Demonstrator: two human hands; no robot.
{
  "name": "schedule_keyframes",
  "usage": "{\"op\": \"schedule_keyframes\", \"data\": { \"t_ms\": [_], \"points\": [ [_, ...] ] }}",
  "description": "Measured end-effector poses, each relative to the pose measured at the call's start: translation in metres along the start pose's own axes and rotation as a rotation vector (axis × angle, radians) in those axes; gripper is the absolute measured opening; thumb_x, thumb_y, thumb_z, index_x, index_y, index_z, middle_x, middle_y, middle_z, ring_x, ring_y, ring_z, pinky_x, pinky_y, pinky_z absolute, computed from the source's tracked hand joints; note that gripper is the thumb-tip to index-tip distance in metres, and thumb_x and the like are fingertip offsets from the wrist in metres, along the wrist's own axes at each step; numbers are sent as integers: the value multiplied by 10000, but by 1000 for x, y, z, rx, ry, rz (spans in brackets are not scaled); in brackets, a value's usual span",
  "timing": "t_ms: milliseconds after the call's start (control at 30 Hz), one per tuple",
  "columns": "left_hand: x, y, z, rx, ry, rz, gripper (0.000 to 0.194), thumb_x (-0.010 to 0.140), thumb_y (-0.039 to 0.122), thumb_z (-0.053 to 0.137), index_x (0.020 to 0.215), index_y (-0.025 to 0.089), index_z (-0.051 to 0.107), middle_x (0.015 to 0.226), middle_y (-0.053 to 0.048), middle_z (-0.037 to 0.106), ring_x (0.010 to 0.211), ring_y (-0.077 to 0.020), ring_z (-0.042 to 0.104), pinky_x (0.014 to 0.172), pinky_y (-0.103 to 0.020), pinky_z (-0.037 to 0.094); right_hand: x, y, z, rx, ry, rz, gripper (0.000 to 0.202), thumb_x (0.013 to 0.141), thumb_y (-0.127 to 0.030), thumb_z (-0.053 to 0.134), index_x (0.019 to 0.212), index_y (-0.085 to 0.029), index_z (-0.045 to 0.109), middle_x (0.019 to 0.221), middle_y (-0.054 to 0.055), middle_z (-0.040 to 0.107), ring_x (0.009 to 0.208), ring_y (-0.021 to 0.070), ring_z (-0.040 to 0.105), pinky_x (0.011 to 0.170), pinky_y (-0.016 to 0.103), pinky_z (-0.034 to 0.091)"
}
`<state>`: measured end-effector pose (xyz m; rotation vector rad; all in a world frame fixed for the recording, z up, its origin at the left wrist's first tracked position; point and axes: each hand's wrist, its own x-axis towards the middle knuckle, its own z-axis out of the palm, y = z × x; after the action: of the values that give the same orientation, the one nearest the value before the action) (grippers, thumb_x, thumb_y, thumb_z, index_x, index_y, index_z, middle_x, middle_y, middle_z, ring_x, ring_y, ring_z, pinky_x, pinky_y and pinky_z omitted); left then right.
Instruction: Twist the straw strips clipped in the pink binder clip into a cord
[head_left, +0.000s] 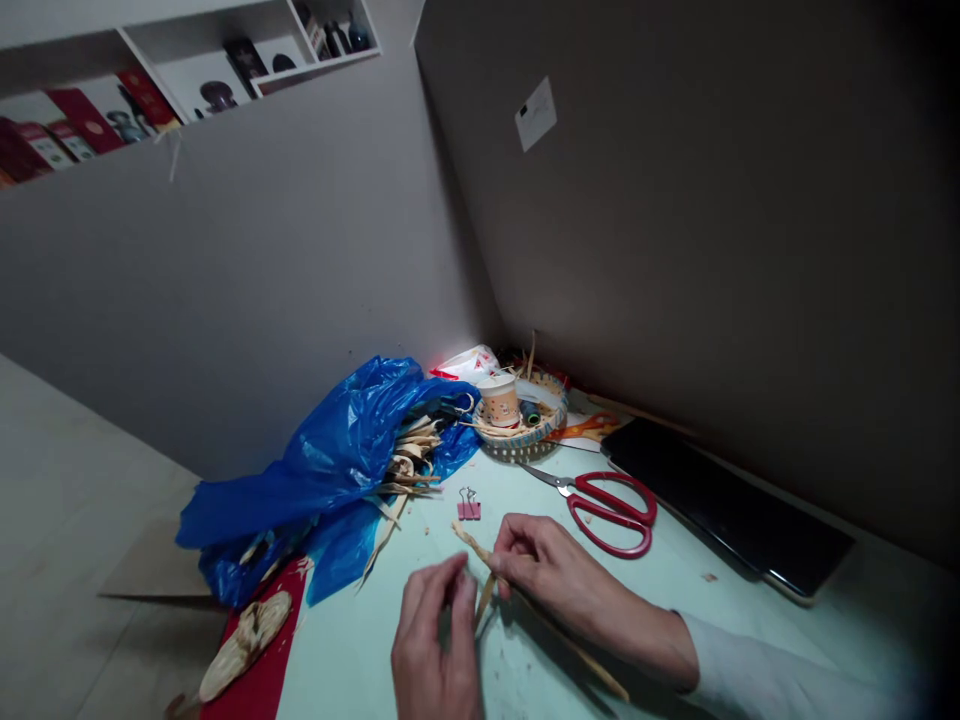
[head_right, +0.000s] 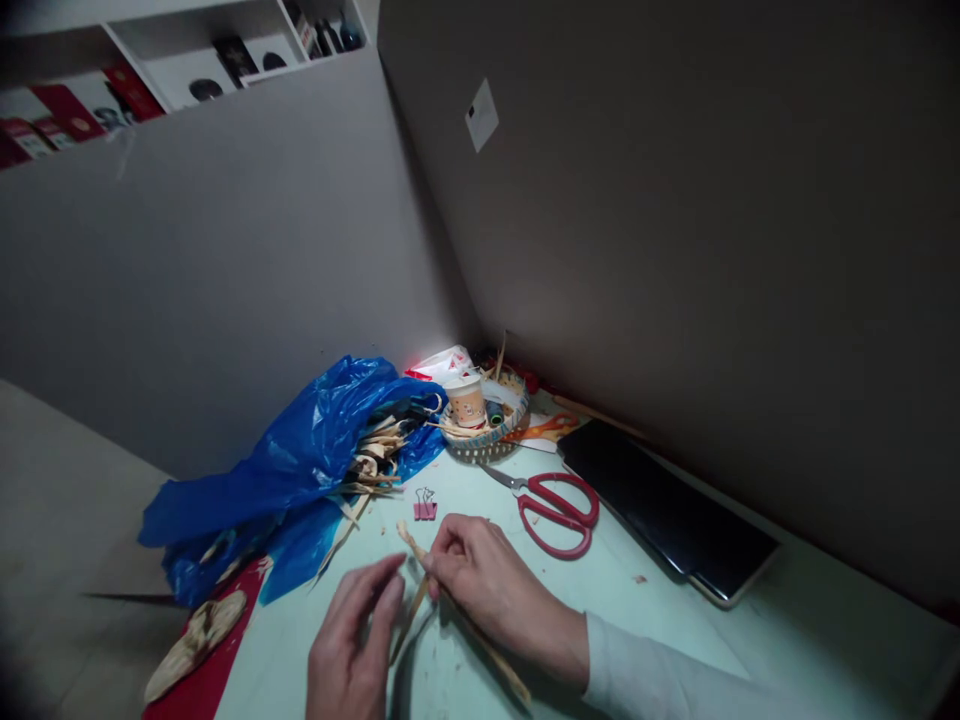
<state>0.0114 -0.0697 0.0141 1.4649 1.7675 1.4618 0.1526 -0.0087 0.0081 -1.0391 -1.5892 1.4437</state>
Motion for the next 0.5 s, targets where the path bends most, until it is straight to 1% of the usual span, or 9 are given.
{"op": "schedule_keyframes", "data": {
  "t_ms": [67, 100, 167, 200, 267, 367, 500],
  "points": [
    [13, 5, 3, -157, -75, -138, 211, 775, 325, 679, 918, 192, 760, 1019, -96, 702, 1022, -267, 613, 889, -303, 446, -1, 0, 3, 20, 28, -1, 201, 863, -318, 534, 738, -163, 564, 654, 11, 640, 612, 134, 537, 560, 225, 372],
    [18, 6, 6, -246, -127, -239, 243, 756, 330, 698, 933, 174, 757, 1017, -100, 715, 1025, -270, 621, 892, -309, 455, -1, 0, 4, 24, 45, 0, 214, 871, -328, 528, 737, -165, 563, 657, 10, 636, 614, 135, 541, 562, 227, 374],
    [24, 8, 13, -424, -236, -414, 292, 719, 336, 736, 938, 143, 746, 946, -102, 739, 955, -266, 652, 851, -315, 483, -2, -1, 5, 18, 80, -1, 238, 883, -347, 521, 735, -166, 565, 670, 13, 639, 626, 138, 552, 575, 232, 383],
    [25, 9, 16, -500, -281, -481, 310, 701, 341, 756, 935, 136, 739, 909, -100, 744, 911, -258, 661, 821, -311, 494, -2, -1, 6, 9, 95, -1, 250, 887, -357, 519, 732, -166, 565, 676, 17, 643, 634, 142, 558, 586, 235, 390],
    [27, 10, 21, -611, -345, -545, 323, 671, 345, 789, 909, 136, 733, 876, -92, 741, 855, -233, 658, 782, -289, 498, -1, 0, 7, -12, 124, 7, 275, 890, -379, 520, 721, -166, 563, 682, 27, 654, 644, 150, 571, 599, 243, 397],
    [29, 9, 25, -667, -358, -577, 296, 643, 333, 824, 850, 145, 726, 827, -65, 722, 769, -170, 628, 718, -235, 485, 2, 6, 8, -29, 144, 19, 281, 905, -378, 497, 735, -166, 571, 683, 33, 668, 648, 158, 593, 600, 246, 399],
    [30, -3, 28, -676, -275, -632, 355, 577, 378, 868, 757, 140, 676, 701, -14, 663, 603, -95, 560, 574, -181, 438, 3, 13, 10, -86, 126, 20, 249, 902, -331, 495, 744, -166, 593, 689, 36, 676, 674, 166, 609, 603, 241, 403]
  ]
}}
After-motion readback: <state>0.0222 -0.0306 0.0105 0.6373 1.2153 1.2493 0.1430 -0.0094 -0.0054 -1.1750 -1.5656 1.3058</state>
